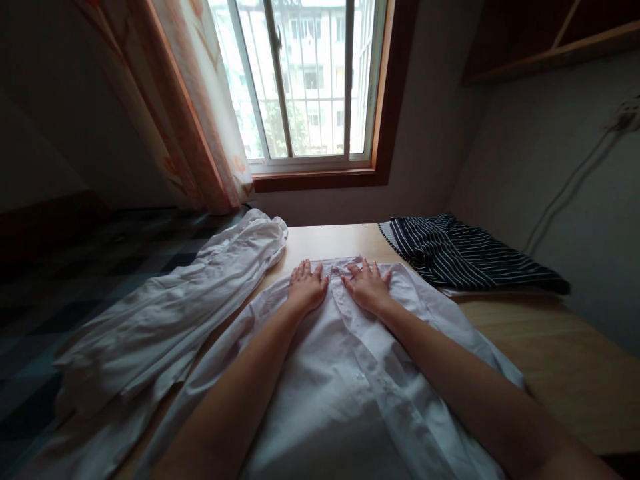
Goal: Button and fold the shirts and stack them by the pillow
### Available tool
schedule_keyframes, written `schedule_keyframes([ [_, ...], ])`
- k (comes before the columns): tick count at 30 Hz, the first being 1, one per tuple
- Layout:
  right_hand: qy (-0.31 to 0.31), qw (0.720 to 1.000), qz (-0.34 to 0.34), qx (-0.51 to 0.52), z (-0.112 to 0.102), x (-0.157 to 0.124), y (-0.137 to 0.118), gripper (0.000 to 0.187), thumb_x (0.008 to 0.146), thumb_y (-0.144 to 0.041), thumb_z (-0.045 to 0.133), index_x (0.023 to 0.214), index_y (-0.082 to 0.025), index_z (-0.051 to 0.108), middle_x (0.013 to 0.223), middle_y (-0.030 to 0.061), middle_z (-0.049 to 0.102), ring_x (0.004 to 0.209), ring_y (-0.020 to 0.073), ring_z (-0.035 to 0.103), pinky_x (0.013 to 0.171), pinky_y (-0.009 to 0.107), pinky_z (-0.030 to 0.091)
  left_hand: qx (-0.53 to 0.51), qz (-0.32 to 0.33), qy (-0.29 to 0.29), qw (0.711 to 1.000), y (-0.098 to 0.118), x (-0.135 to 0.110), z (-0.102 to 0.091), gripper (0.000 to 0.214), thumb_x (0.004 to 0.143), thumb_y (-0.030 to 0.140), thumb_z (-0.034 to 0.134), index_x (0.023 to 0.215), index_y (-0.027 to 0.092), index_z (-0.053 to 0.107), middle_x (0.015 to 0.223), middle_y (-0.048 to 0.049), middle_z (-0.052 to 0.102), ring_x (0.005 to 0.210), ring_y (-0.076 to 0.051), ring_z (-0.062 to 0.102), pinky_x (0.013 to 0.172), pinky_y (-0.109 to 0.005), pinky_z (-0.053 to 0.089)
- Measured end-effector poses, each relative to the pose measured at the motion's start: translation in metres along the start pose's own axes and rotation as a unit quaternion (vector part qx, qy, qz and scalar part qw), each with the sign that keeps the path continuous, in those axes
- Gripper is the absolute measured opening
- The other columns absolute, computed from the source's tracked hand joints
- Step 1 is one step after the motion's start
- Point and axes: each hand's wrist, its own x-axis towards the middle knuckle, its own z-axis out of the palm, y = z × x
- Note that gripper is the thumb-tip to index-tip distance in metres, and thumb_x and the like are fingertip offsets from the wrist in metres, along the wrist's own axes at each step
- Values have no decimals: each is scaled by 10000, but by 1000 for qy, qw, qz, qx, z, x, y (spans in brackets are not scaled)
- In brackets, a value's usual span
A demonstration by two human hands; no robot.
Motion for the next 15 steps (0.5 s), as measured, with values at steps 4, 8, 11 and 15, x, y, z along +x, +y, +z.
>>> schedule_keyframes([
  [4,-19,1000,-12,11,1,8,6,574,995,-593,337,1472,-299,466,1626,145,271,1491,395,199,1111,727,91,-3,4,-14,1000,0,4,-3,608,1000,480,267,1530,198,368,1631,-128,256,1523,-290,170,1221,-486,155],
  [8,-24,999,-24,7,-2,21,12,560,1000,-589,327,1468,-316,469,1629,135,269,1494,371,208,1128,696,96,1,8,-30,1000,3,13,-8,607,1004,459,266,1538,184,351,1634,-142,237,1524,-292,164,1220,-489,150],
  [11,-25,999,-22,6,-3,30,13,561,997,-591,333,1470,-320,469,1628,129,273,1493,356,224,1142,652,137,2,6,-33,999,4,23,-10,605,1002,455,265,1543,197,341,1638,-126,237,1525,-283,161,1222,-485,148],
  [15,-22,1000,-13,8,-1,41,15,573,991,-598,337,1472,-320,471,1629,120,275,1493,354,221,1149,624,160,1,3,-39,999,4,35,-10,614,998,468,279,1550,205,330,1638,-111,244,1526,-268,163,1228,-462,144],
])
